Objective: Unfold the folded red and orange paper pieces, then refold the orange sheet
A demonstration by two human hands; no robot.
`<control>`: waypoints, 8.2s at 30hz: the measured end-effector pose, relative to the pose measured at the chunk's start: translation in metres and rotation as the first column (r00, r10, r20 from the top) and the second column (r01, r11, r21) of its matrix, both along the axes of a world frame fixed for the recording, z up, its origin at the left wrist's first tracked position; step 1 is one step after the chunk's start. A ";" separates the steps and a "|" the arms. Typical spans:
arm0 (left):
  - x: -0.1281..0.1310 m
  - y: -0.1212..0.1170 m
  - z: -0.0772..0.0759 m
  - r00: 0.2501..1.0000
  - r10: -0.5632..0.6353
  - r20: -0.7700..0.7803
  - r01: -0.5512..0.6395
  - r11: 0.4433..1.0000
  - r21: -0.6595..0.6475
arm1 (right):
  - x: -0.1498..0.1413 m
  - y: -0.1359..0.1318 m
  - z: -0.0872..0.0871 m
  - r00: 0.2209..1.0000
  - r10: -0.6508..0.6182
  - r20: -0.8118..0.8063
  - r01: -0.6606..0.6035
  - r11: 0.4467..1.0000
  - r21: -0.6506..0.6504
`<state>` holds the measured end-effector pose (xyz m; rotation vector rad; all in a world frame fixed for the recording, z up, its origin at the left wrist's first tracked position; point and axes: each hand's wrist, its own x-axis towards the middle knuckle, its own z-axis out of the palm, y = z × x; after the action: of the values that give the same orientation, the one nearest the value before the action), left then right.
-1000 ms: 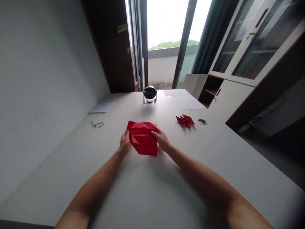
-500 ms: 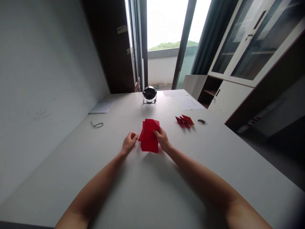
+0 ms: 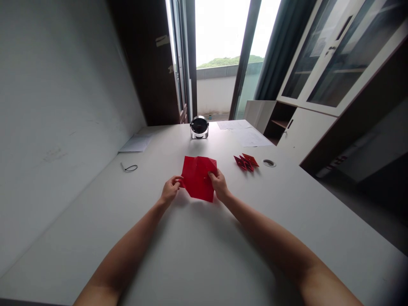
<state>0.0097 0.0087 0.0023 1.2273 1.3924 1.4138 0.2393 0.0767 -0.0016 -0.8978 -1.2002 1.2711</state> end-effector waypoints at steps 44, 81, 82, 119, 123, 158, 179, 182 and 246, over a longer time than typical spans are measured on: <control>0.011 -0.021 0.026 0.591 0.145 -0.794 0.241 0.907 0.345 | -0.005 -0.022 0.014 0.446 -0.310 0.840 -0.250 0.858 0.450; 0.007 -0.004 0.006 0.868 -0.143 0.476 0.155 0.988 0.014 | 0.000 -0.022 0.008 0.405 -0.347 0.846 -0.377 0.780 0.500; 0.007 -0.004 0.007 0.865 -0.140 0.481 0.154 0.988 0.011 | 0.000 -0.022 0.007 0.425 -0.354 0.833 -0.370 0.772 0.517; 0.029 -0.025 0.033 0.791 -0.301 -0.533 0.292 0.951 -0.104 | -0.010 -0.048 0.026 0.782 -0.147 0.606 -0.326 0.733 0.597; 0.026 -0.018 0.024 0.913 -0.191 -0.361 0.168 0.981 -0.095 | -0.013 -0.050 0.025 0.722 -0.174 0.670 -0.383 0.706 0.595; 0.018 -0.014 0.019 0.942 -0.072 -0.328 0.099 0.993 0.065 | -0.013 -0.041 0.024 0.778 0.112 0.619 -0.453 0.783 0.427; 0.021 -0.013 0.019 0.887 -0.288 0.361 0.335 0.940 -0.072 | -0.013 -0.043 0.027 0.904 0.038 0.426 -0.288 0.789 0.543; 0.025 -0.015 0.021 0.881 -0.305 0.361 0.347 0.936 -0.056 | -0.016 -0.041 0.027 0.941 0.065 0.333 -0.224 0.856 0.466; 0.021 -0.006 0.003 0.929 -0.089 0.361 0.093 0.996 0.005 | -0.023 -0.027 0.005 0.992 0.112 0.058 -0.116 0.991 0.071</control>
<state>0.0302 0.0028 0.0048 0.9508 1.0755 1.4753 0.2164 0.0497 0.0036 -0.8230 -1.3496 1.2910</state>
